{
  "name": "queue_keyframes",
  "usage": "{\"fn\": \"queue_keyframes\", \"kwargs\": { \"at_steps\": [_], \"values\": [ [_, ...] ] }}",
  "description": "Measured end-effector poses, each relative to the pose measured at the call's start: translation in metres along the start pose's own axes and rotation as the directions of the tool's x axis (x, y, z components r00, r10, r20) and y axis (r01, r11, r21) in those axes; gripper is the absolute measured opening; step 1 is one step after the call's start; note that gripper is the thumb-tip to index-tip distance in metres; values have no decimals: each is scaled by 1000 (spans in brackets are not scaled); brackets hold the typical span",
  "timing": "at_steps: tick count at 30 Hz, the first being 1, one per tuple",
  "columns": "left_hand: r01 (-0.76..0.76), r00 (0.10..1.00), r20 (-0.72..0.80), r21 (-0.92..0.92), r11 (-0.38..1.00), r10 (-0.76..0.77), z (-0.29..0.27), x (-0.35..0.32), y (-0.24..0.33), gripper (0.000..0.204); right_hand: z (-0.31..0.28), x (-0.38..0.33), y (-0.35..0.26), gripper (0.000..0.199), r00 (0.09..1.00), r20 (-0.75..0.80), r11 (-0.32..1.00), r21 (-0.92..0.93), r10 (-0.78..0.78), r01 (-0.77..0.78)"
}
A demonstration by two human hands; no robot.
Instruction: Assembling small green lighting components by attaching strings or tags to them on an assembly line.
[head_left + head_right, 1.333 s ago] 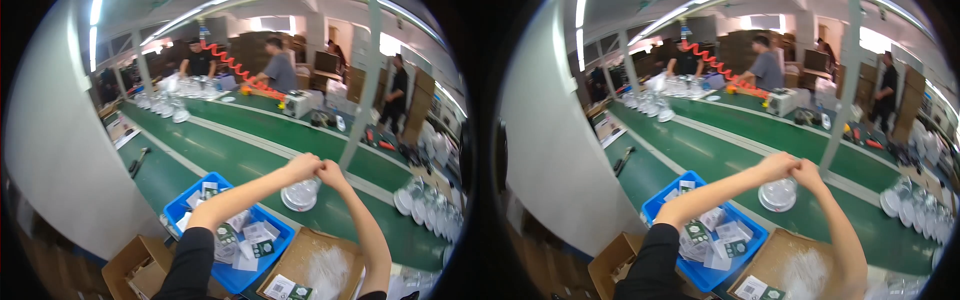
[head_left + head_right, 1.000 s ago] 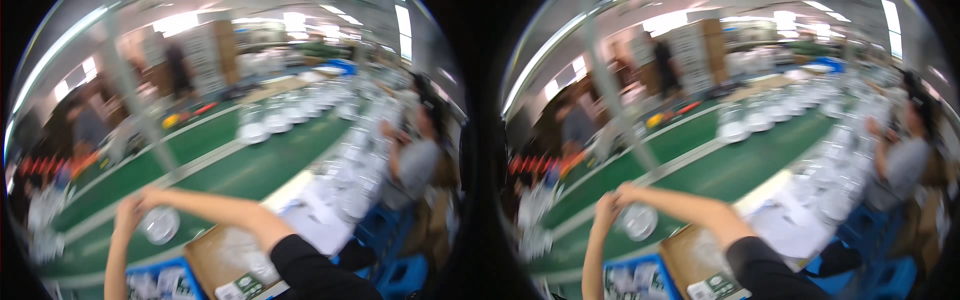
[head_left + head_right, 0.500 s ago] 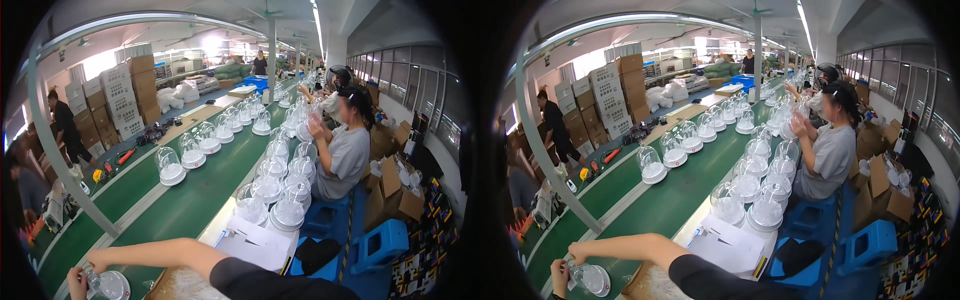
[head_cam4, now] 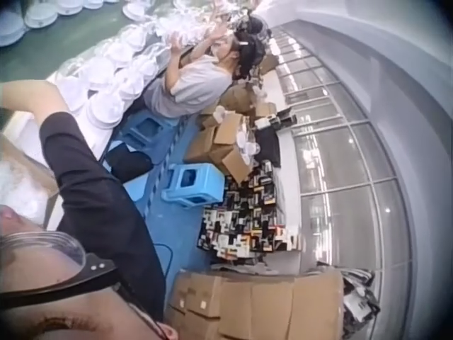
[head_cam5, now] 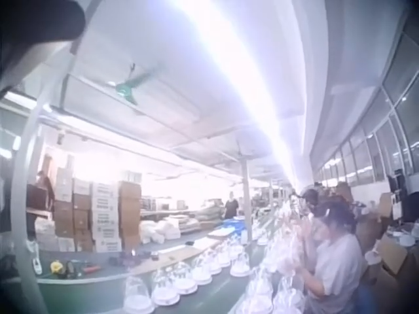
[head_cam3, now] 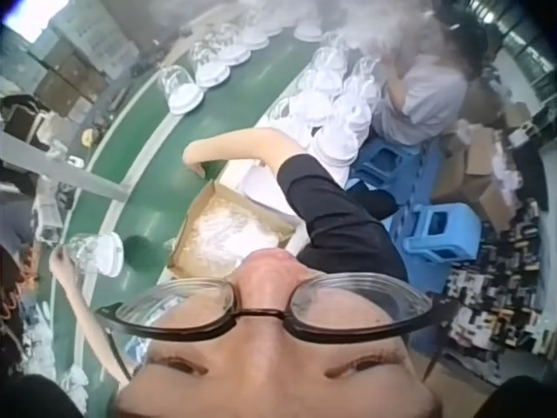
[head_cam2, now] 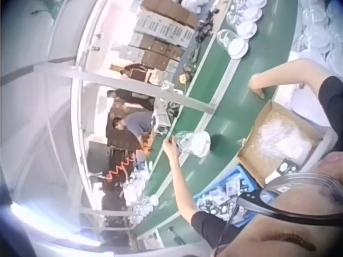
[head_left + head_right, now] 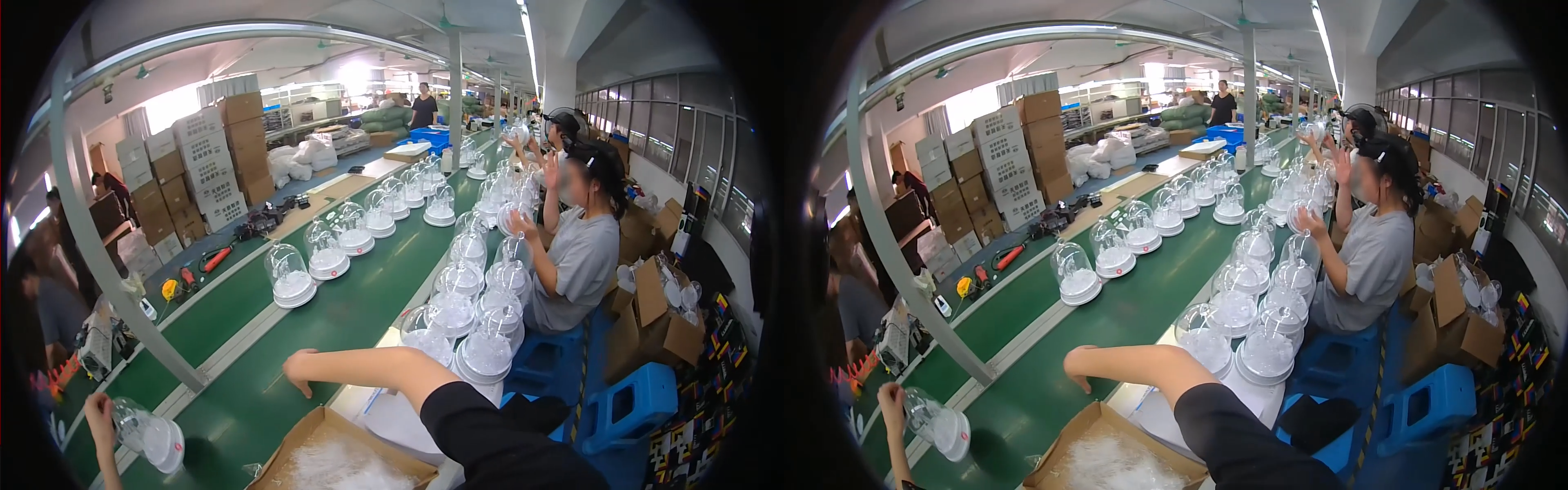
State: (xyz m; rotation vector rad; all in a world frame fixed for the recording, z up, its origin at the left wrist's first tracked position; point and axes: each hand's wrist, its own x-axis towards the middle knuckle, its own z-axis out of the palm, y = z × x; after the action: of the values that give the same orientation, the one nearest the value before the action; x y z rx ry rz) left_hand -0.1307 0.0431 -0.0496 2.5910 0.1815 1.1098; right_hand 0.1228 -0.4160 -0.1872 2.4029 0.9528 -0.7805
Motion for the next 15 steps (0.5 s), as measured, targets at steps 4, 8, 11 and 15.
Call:
{"fn": "queue_keyframes", "kwargs": {
  "at_steps": [4, 8, 11, 15],
  "values": [
    [-26, 994, -105, 93, 995, 36, 22, 44, -34, 10, 4, -10, 0, 91, 999, -41, 996, 82, 35, -32],
    [81, 970, -237, 108, 991, -54, 58, 75, -77, 11, 6, -9, -1, 103, 999, -36, 991, 133, 4, 1],
    [152, 951, -292, 168, 974, -99, 91, 85, -100, 11, 9, -11, -8, 111, 989, -84, 985, 140, 118, -106],
    [223, 921, -359, 159, 962, -154, 123, 78, -141, 15, 12, -25, -17, 113, 967, -255, 998, 59, 20, -5]
  ]
}}
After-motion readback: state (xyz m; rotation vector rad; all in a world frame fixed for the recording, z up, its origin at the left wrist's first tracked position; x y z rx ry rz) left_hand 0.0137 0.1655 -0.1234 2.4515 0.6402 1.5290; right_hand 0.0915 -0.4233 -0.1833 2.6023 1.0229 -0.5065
